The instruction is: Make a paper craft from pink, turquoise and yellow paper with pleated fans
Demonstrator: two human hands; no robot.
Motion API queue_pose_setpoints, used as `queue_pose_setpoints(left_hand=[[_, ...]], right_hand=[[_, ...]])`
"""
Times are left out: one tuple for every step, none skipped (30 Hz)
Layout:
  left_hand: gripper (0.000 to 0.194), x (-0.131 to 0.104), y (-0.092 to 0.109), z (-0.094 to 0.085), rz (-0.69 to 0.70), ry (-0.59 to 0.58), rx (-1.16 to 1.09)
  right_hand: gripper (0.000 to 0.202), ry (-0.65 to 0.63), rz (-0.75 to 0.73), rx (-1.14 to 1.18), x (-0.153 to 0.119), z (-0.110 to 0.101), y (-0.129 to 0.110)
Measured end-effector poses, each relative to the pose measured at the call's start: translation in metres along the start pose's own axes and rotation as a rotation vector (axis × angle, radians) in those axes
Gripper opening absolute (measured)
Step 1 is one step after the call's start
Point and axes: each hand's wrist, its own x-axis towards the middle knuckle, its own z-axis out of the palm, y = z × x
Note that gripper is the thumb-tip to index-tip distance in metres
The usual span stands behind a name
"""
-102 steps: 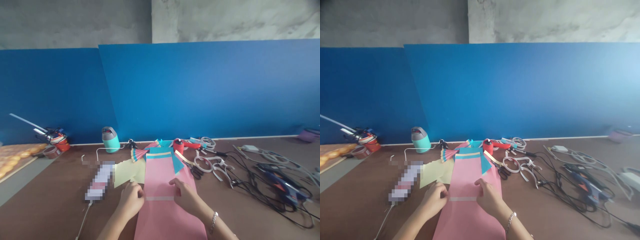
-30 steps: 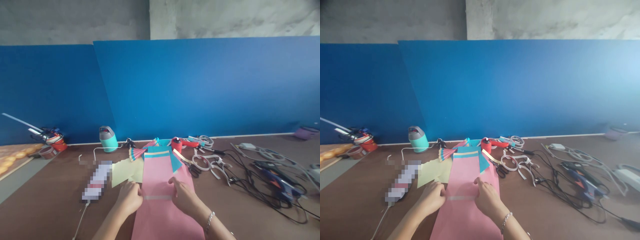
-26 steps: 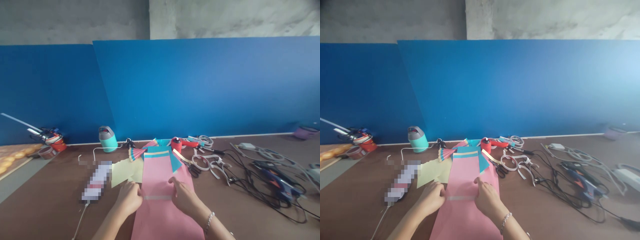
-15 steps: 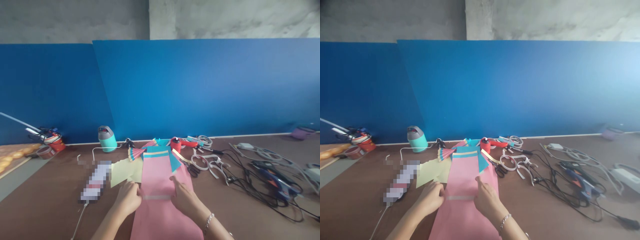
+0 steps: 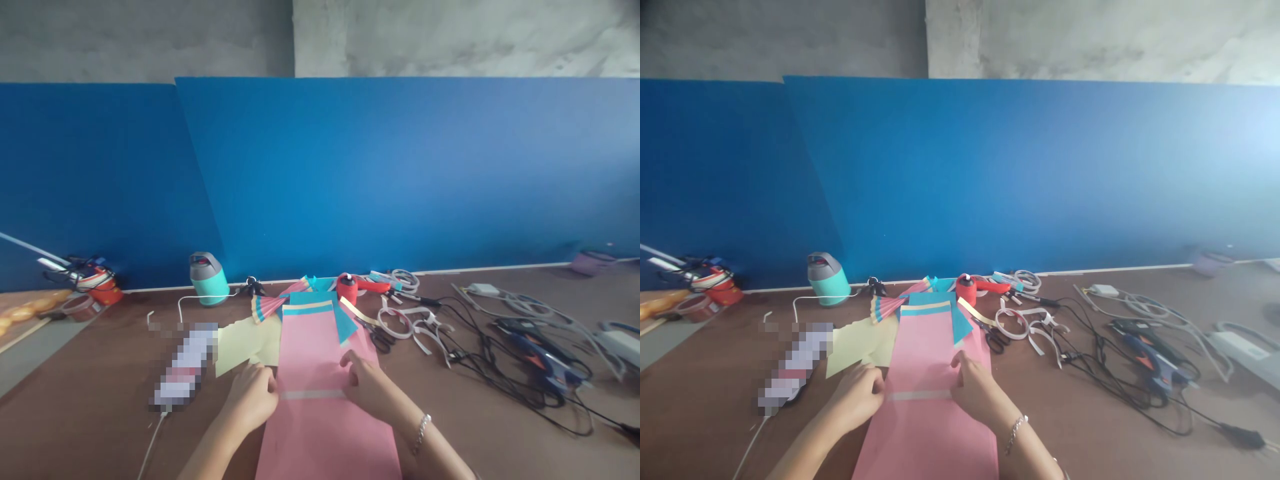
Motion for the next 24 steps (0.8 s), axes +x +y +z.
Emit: queue_pose_setpoints(left_hand=[[0.017,0.0,0.0,0.0,-0.002,0.001,-0.002],[0.016,0.0,0.0,0.0,-0.003,0.003,-0.005],[0.016,0.0,0.0,0.0,-0.003,0.006,-0.01],[0.016,0.0,0.0,0.001,-0.001,0.008,-0.017],[0.015,0.0,-0.001,0.001,-0.001,0.01,-0.023],[0.015,0.0,-0.001,0.002,-0.002,0.009,-0.03],[0.015,0.0,-0.002,0.003,-0.006,0.008,-0.038],[0.014,0.0,-0.003,0.005,-0.01,0.006,-0.046],[0.014,0.001,-0.004,0.006,-0.013,0.007,-0.057],[0.014,0.001,-0.005,0.007,-0.014,0.01,-0.068],[0.014,0.002,-0.006,0.008,-0.014,0.016,-0.081],[0.014,0.002,-0.008,0.009,-0.008,0.022,-0.097],[0.014,0.002,-0.009,0.009,0.0,0.026,-0.115],[0.015,0.002,-0.009,0.009,0.007,0.029,-0.13],[0.017,0.002,-0.01,0.009,0.013,0.03,-0.142],[0.021,0.002,-0.01,0.008,0.015,0.032,-0.149],[0.025,0.003,-0.011,0.008,0.019,0.035,-0.151],[0.028,0.003,-0.011,0.008,0.021,0.042,-0.149],[0.03,0.003,-0.011,0.008,0.025,0.048,-0.149],[0.031,0.004,-0.011,0.008,0.029,0.053,-0.154],[0.032,0.004,-0.011,0.008,0.034,0.052,-0.166],[0.032,0.004,-0.011,0.007,0.037,0.048,-0.181],[0.032,0.004,-0.01,0.007,0.037,0.044,-0.197],[0.033,0.004,-0.01,0.006,0.034,0.041,-0.209]], right_hand=[[0.038,0.012,0.001,-0.014,0.0,0.001,0.0],[0.036,0.023,0.006,-0.03,0.0,0.003,-0.001],[0.035,0.035,0.009,-0.045,0.0,0.004,-0.001],[0.034,0.047,0.01,-0.057,0.0,0.004,-0.001],[0.033,0.058,0.009,-0.067,0.0,0.005,-0.001],[0.033,0.068,0.007,-0.075,0.0,0.005,-0.001],[0.033,0.072,0.004,-0.081,0.0,0.004,-0.001],[0.033,0.07,0.001,-0.082,0.0,0.004,-0.001],[0.033,0.065,0.0,-0.076,0.0,0.003,-0.001],[0.032,0.058,0.001,-0.066,0.0,0.003,-0.001],[0.03,0.055,0.004,-0.052,0.001,0.002,-0.001],[0.025,0.065,0.009,-0.04,0.002,0.001,-0.001],[0.018,0.089,0.015,-0.034,0.003,0.0,-0.001],[0.01,0.127,0.024,-0.04,0.004,-0.001,-0.001],[0.007,0.174,0.03,-0.056,0.006,-0.002,0.0],[0.013,0.223,0.037,-0.081,0.007,-0.003,0.001],[0.019,0.265,0.045,-0.106,0.009,-0.005,0.003],[0.022,0.297,0.053,-0.124,0.011,-0.006,0.005],[0.024,0.318,0.062,-0.131,0.013,-0.008,0.008],[0.024,0.335,0.072,-0.126,0.015,-0.01,0.011],[0.024,0.348,0.08,-0.114,0.017,-0.011,0.014],[0.023,0.361,0.087,-0.1,0.019,-0.012,0.017],[0.021,0.373,0.087,-0.08,0.02,-0.012,0.019],[0.018,0.38,0.078,-0.056,0.021,-0.012,0.022]])
